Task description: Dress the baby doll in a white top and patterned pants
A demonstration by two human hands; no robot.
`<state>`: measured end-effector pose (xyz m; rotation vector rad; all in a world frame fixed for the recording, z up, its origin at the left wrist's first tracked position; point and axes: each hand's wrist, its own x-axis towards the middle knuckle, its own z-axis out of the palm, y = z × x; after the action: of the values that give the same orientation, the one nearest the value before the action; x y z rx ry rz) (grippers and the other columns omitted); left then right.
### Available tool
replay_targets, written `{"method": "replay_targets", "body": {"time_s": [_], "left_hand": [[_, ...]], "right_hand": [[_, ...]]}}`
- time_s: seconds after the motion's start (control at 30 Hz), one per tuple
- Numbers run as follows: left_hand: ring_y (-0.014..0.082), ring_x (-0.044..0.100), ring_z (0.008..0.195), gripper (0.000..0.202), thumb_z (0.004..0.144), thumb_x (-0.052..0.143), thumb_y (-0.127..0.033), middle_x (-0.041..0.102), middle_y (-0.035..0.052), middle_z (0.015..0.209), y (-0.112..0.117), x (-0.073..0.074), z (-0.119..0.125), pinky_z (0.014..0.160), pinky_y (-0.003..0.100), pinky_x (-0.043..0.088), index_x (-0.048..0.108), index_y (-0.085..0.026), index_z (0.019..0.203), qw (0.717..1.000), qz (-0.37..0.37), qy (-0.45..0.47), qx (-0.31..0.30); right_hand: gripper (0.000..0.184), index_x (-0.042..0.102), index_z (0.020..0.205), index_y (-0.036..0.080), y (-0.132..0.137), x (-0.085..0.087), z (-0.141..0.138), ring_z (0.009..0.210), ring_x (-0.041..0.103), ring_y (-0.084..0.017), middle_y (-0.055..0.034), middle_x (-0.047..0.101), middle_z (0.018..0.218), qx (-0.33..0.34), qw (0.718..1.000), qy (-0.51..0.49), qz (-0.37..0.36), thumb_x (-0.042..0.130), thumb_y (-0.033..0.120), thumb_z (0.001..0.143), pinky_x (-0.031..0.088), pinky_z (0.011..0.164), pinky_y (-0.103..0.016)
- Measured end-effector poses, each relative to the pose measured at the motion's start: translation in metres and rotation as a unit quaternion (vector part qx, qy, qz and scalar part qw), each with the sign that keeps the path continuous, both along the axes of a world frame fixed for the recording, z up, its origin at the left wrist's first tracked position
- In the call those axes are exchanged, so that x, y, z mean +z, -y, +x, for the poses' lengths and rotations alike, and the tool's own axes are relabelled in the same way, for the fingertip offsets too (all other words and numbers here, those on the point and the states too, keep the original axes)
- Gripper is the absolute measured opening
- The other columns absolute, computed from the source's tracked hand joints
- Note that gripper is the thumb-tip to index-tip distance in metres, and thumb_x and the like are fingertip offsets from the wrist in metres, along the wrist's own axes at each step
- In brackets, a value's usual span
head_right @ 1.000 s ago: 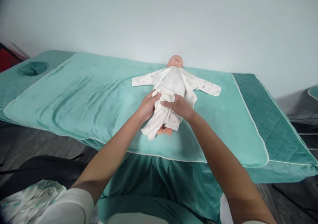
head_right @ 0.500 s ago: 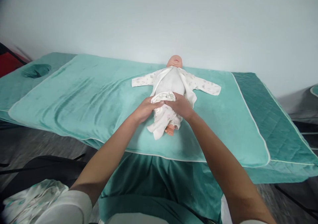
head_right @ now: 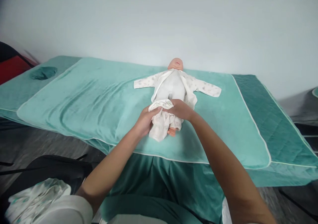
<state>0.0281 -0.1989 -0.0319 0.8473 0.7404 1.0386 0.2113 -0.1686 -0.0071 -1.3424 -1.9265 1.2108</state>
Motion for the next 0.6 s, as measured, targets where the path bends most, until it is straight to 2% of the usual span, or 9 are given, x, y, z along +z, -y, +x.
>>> {"method": "replay_targets", "body": {"time_s": [0.07, 0.13, 0.27, 0.43, 0.5, 0.6], "left_hand": [[0.0153, 0.064, 0.066, 0.039, 0.077, 0.078, -0.044, 0.073, 0.0033, 0.081, 0.02, -0.001, 0.001, 0.067, 0.029, 0.051, 0.07, -0.015, 0.102, 0.999, -0.018, -0.023, 0.014], [0.0144, 0.062, 0.066, 0.036, 0.079, 0.076, -0.044, 0.07, 0.0025, 0.079, 0.038, -0.003, 0.004, 0.065, 0.028, 0.049, 0.069, -0.015, 0.1, 0.998, -0.038, -0.03, 0.033], [0.0188, 0.066, 0.087, 0.031, 0.081, 0.074, -0.042, 0.072, 0.004, 0.094, 0.067, -0.003, 0.011, 0.08, 0.03, 0.051, 0.068, -0.018, 0.101, 0.994, -0.064, -0.013, 0.092], [0.0191, 0.064, 0.096, 0.03, 0.082, 0.073, -0.044, 0.07, 0.0033, 0.102, 0.1, 0.001, 0.023, 0.084, 0.029, 0.05, 0.066, -0.022, 0.102, 0.984, -0.101, -0.005, 0.145], [0.0181, 0.063, 0.094, 0.029, 0.083, 0.072, -0.045, 0.069, 0.0026, 0.101, 0.113, -0.005, 0.028, 0.083, 0.028, 0.05, 0.065, -0.023, 0.101, 0.981, -0.111, 0.0, 0.161], [0.0161, 0.06, 0.087, 0.026, 0.085, 0.07, -0.046, 0.066, 0.0008, 0.092, 0.127, -0.022, 0.03, 0.08, 0.027, 0.047, 0.064, -0.022, 0.093, 0.976, -0.107, -0.023, 0.189]], "right_hand": [[0.021, 0.071, 0.087, 0.018, 0.001, 0.001, -0.002, 0.086, 0.066, -0.021, -0.0022, 0.074, 0.091, 0.001, 0.999, 0.045, 0.031, 0.065, 0.037, 0.081, 0.047, 0.074, -0.029], [0.018, 0.069, 0.081, 0.018, 0.001, 0.001, -0.003, 0.083, 0.065, -0.021, -0.0021, 0.073, 0.085, 0.001, 0.995, 0.082, 0.054, 0.061, 0.034, 0.083, 0.045, 0.072, -0.028], [0.017, 0.069, 0.077, 0.018, 0.001, -0.001, -0.006, 0.082, 0.065, -0.021, -0.0033, 0.074, 0.083, 0.011, 0.985, 0.153, 0.075, 0.06, 0.033, 0.082, 0.044, 0.07, -0.028], [0.014, 0.071, 0.085, 0.021, -0.001, 0.0, -0.008, 0.088, 0.066, -0.021, -0.0027, 0.076, 0.095, 0.042, 0.973, 0.208, 0.087, 0.06, 0.023, 0.077, 0.043, 0.076, -0.029], [0.012, 0.07, 0.085, 0.022, 0.0, 0.001, -0.01, 0.089, 0.065, -0.021, -0.0027, 0.076, 0.097, 0.054, 0.965, 0.238, 0.09, 0.061, 0.024, 0.077, 0.042, 0.075, -0.029], [0.008, 0.069, 0.083, 0.022, 0.003, 0.002, -0.013, 0.091, 0.063, -0.021, -0.003, 0.074, 0.1, 0.077, 0.949, 0.284, 0.112, 0.063, 0.025, 0.079, 0.04, 0.074, -0.028]]}}
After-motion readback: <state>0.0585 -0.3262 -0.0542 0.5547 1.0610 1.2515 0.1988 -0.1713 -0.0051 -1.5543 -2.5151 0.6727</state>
